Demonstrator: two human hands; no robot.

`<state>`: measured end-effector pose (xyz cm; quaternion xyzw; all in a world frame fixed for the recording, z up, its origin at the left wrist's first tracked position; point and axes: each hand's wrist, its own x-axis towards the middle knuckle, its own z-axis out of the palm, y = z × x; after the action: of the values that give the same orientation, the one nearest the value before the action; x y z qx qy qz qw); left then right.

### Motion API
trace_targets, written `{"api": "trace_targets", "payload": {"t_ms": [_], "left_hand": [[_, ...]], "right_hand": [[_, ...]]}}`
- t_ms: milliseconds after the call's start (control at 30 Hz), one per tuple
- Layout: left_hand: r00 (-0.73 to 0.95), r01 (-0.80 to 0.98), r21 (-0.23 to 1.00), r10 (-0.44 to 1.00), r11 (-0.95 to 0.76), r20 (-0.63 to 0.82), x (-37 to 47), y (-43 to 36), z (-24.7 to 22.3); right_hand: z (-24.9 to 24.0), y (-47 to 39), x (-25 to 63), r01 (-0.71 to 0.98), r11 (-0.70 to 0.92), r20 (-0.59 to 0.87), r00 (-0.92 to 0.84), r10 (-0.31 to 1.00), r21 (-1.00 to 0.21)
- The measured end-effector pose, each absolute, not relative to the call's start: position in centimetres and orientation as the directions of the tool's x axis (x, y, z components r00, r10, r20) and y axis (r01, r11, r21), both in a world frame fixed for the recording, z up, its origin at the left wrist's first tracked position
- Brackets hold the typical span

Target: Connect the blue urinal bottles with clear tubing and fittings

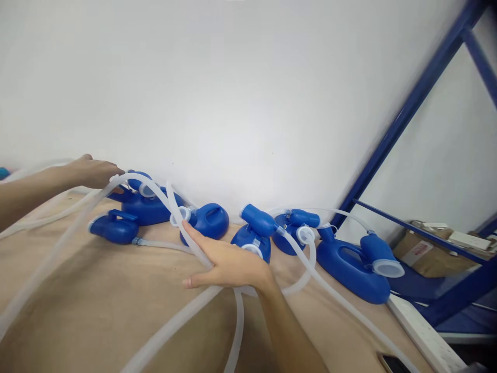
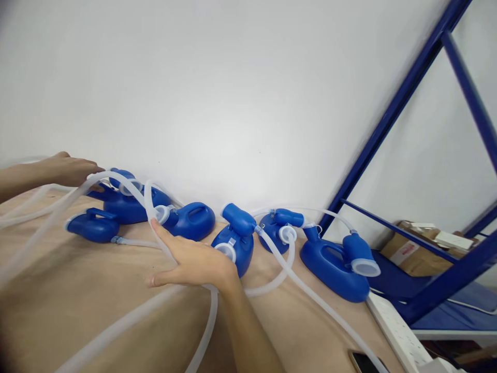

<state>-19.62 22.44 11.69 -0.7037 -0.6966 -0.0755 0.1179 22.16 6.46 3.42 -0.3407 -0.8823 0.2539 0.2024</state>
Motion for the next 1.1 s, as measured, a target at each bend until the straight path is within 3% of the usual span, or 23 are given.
{"api": "trace_targets", "payload": {"t_ms": [100, 267, 333, 467, 633, 933, 1100], "left_hand": [[-0.119, 0.988, -0.049, 0.933, 0.144, 0.34, -18.1, 20.1, 13.3], [-0.175, 0.972, -0.027, 0.798, 0.233, 0.577, -13.9, 14.1, 11.0], [-0.089, 0.987, -0.066, 0.842, 0.146, 0.532, -12.1, 12.7, 7.7], [0.106, 0.988, -0.146, 0.936, -0.06, 0.335, -10.2, 12.8, 0.8], [0.11, 0.987, -0.146, 0.945, -0.068, 0.307, -10.9, 14.2, -2.4], [0.18, 0.982, 0.003, 0.936, -0.19, 0.303, -7.4, 14.2, -0.5], [0.246, 0.918, 0.239, 0.926, -0.318, 0.286, -3.2, 13.6, 0.0]], "right_hand": [[3.5, 6.8, 21.7, 0.398, 0.625, 0.102, -0.785, 0.611, -0.671], [4.5, 7.2, 23.2, 0.458, 0.534, 0.257, -0.537, 0.803, -0.711], [4.6, 7.4, 24.1, 0.53, 0.491, 0.266, -0.445, 0.855, -0.691], [4.0, 7.9, 25.1, 0.749, 0.418, 0.259, -0.328, 0.908, -0.515], [2.7, 8.9, 25.5, 0.777, 0.432, 0.22, -0.372, 0.902, -0.458], [1.3, 11.2, 27.0, 0.584, 0.495, 0.194, -0.501, 0.844, -0.643], [1.5, 11.2, 27.2, 0.564, 0.489, 0.206, -0.491, 0.847, -0.666]]}}
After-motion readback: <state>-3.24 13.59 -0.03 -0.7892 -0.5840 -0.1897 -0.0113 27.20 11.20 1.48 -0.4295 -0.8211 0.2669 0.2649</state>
